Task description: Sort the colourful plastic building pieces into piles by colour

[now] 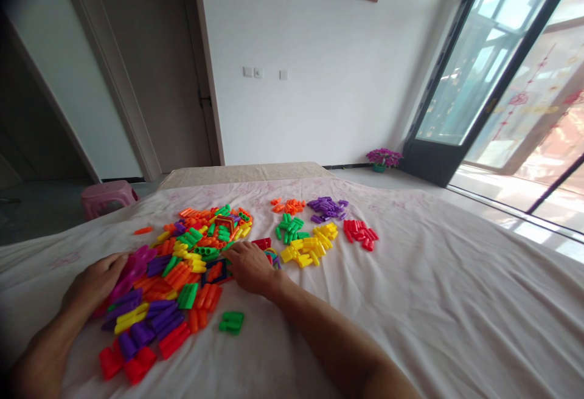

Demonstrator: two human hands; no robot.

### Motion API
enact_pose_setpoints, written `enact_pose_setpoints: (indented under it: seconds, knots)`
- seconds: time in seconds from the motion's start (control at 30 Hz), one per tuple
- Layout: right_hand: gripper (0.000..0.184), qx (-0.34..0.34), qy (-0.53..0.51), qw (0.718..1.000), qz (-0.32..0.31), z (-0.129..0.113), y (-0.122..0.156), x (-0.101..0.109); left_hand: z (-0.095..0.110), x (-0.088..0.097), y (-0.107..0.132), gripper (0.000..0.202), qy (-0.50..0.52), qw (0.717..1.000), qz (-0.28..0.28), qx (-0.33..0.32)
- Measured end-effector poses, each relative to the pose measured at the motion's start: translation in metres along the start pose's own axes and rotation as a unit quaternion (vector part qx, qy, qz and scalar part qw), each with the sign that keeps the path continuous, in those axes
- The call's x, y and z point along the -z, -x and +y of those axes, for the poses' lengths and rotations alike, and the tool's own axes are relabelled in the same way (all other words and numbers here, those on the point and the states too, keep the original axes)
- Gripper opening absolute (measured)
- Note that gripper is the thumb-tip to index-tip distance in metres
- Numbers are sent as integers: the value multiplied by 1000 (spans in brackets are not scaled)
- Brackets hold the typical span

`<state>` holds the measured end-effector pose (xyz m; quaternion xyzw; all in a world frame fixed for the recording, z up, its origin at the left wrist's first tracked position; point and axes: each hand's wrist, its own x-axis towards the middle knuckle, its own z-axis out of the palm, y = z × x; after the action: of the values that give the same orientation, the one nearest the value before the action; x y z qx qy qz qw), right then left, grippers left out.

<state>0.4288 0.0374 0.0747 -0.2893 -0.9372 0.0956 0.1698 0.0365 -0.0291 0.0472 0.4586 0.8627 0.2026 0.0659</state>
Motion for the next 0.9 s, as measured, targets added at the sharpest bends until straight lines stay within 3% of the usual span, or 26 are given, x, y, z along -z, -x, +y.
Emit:
enact_pose_setpoints:
  seconds: [0.3,0.57,0.73,0.8,0.9]
  knots:
    - [35,-5,-19,999,27,11,4,4,2,2,1,58,3,1000,-3,7]
    - [35,-158,-22,969,189,49,3,34,2,2,2,58,5,1000,-11,4]
    - [44,-246,28,942,225,72,11,46,0,-1,-1,58,8,1000,-8,-3]
    - [44,-236,38,945,223,72,13,45,-1,-2,-2,59,4,1000,-8,0]
    - [37,-166,30,968,188,58,13,40,-4,-5,-4,60,2,1000,-9,4]
